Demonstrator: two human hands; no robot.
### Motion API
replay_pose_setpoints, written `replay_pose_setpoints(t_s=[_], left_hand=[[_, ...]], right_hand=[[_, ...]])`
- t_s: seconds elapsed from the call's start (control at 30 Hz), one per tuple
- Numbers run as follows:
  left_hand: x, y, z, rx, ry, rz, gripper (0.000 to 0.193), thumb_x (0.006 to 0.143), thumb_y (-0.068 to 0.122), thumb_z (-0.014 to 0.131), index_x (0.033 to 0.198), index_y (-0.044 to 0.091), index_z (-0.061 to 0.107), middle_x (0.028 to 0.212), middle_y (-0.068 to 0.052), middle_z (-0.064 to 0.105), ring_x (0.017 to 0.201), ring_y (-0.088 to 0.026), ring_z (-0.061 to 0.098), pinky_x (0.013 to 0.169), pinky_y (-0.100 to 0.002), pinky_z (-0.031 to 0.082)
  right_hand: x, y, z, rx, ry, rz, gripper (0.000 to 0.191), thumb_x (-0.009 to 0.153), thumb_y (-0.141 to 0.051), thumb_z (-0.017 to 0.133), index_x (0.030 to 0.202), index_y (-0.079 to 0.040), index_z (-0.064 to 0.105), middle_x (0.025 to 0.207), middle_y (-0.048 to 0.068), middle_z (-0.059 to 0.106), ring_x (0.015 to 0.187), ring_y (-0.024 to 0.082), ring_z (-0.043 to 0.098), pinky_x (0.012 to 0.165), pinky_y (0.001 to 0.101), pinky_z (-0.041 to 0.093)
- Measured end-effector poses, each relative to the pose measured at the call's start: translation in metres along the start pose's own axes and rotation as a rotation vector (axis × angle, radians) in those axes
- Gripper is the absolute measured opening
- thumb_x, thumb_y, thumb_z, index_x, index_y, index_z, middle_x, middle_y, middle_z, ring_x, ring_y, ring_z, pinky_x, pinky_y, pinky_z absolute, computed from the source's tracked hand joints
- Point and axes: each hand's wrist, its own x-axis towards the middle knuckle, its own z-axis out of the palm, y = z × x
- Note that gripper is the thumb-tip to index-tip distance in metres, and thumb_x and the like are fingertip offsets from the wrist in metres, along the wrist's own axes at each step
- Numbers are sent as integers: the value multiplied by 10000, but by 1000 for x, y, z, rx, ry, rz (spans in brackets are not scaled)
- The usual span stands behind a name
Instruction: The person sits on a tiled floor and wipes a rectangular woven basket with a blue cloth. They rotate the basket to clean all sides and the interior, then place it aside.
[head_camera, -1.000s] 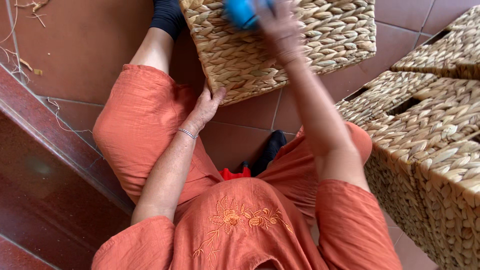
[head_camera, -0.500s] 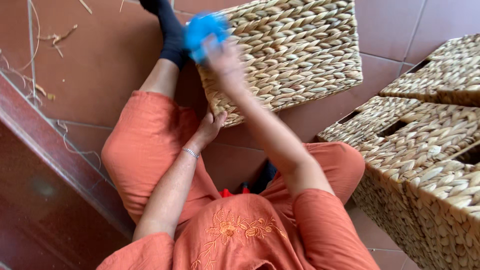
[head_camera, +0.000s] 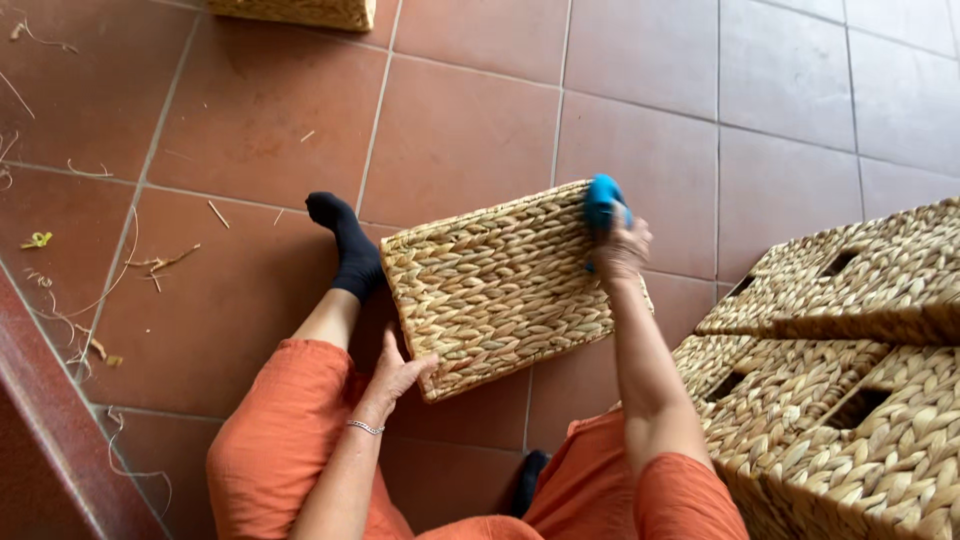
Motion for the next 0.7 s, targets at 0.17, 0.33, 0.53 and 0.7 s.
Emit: replay_pose_setpoints(t_s=[0.17, 0.33, 0.53, 0.7], left_hand=[[54, 52, -13, -330, 149, -64, 1213, 795, 419, 839, 1628, 52, 37, 1589, -205, 323, 1431, -281, 397, 1146, -417, 363], [84, 72, -10, -339, 98, 11, 1041, 761, 404, 838, 1598, 176, 262, 1457, -112, 551, 1300, -228, 553, 1024, -388, 493], [51, 56, -11, -461, 65, 245, 924, 823, 209, 794, 1573, 152, 257, 1410, -137, 551, 1229, -230, 595, 1008, -366, 533], [-24, 32, -19, -85, 286, 632, 861, 858, 143, 777, 1548, 75, 267, 1446, -192, 483, 1276, -307, 557, 1065, -403, 503]], right_hand=[[9, 45, -14, 309, -97, 244, 644, 949, -338, 713, 1506, -139, 456, 1299, 253, 615, 1219, 448, 565, 1013, 523, 474], [-10, 37, -19, 611, -51, 345, 640, 920, -312, 681, 1496, -125, 475, 1330, 228, 640, 1225, 379, 601, 1012, 466, 470], [-21, 48, -36, 883, 69, 427, 590, 969, -304, 671, 1464, -38, 492, 1352, 174, 638, 1207, 332, 630, 980, 430, 503], [-32, 68, -31, 1467, 76, 639, 528, 995, -299, 631, 1464, -86, 512, 1279, 87, 657, 1079, 236, 655, 905, 386, 535]])
